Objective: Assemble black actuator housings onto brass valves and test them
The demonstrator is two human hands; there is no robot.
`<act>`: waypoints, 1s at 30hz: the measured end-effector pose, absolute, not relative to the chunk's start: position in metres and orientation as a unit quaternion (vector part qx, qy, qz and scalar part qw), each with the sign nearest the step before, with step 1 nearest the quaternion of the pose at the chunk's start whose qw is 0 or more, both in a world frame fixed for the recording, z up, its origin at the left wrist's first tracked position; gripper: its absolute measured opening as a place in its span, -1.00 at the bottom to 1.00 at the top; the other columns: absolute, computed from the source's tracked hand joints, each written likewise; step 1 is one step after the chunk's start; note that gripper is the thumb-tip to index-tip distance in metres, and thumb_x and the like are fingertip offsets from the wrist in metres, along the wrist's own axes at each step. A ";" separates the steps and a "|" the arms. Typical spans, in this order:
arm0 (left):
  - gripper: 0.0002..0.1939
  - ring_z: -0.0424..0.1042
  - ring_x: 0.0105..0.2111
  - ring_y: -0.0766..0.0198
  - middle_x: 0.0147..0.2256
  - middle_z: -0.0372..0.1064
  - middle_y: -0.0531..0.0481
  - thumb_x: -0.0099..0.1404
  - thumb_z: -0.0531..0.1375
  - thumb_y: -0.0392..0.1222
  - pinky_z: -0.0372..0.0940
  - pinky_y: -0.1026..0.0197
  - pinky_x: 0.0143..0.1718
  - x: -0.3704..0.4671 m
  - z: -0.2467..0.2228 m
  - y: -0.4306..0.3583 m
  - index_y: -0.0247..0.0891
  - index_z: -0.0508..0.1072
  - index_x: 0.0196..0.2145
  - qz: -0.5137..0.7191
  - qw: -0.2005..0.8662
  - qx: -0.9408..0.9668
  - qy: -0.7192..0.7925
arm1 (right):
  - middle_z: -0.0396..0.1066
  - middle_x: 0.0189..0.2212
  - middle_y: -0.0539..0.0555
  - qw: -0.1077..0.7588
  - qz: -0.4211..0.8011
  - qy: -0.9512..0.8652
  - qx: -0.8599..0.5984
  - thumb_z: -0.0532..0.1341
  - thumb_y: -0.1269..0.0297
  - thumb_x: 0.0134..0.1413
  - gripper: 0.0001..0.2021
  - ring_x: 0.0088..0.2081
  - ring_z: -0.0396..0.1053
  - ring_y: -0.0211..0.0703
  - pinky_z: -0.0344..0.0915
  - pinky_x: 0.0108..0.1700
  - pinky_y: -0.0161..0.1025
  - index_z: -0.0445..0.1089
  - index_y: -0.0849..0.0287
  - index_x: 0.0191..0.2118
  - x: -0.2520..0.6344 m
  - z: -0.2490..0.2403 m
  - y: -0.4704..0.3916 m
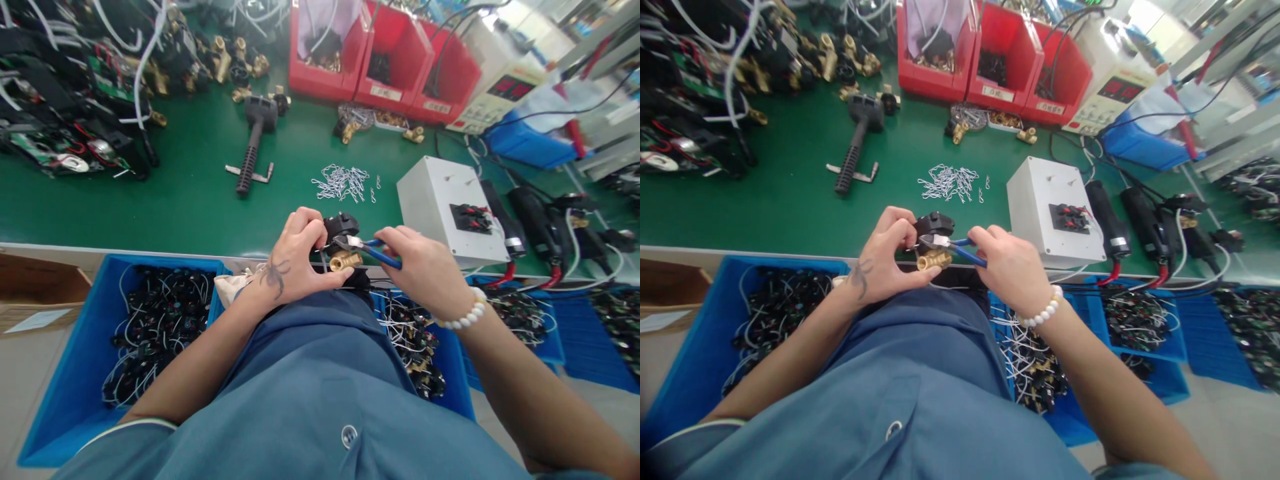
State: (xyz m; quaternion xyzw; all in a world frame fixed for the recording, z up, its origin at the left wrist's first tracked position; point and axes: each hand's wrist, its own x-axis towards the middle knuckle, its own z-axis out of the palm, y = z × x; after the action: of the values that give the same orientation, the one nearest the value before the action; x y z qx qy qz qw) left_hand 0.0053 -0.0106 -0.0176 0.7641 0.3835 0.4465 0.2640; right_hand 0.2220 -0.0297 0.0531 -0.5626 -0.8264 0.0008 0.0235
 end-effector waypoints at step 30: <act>-0.91 0.39 0.11 0.13 0.07 0.44 -0.08 0.37 0.21 -0.29 0.31 -0.04 0.16 -0.003 0.030 -0.040 -0.14 0.39 -0.19 0.474 0.191 0.802 0.309 | 0.35 0.17 0.10 0.455 0.482 -0.534 -0.525 0.18 -0.20 0.17 -0.33 0.10 0.42 0.08 0.53 -0.09 -0.01 0.04 -0.13 0.31 0.179 0.031 -0.073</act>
State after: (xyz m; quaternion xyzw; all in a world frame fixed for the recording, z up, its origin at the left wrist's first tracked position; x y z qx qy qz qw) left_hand -0.0025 -0.0401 0.0296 0.8018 0.3093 0.4744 0.1908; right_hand 0.1787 -0.0726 0.0308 -0.5250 -0.5344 0.4816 0.4547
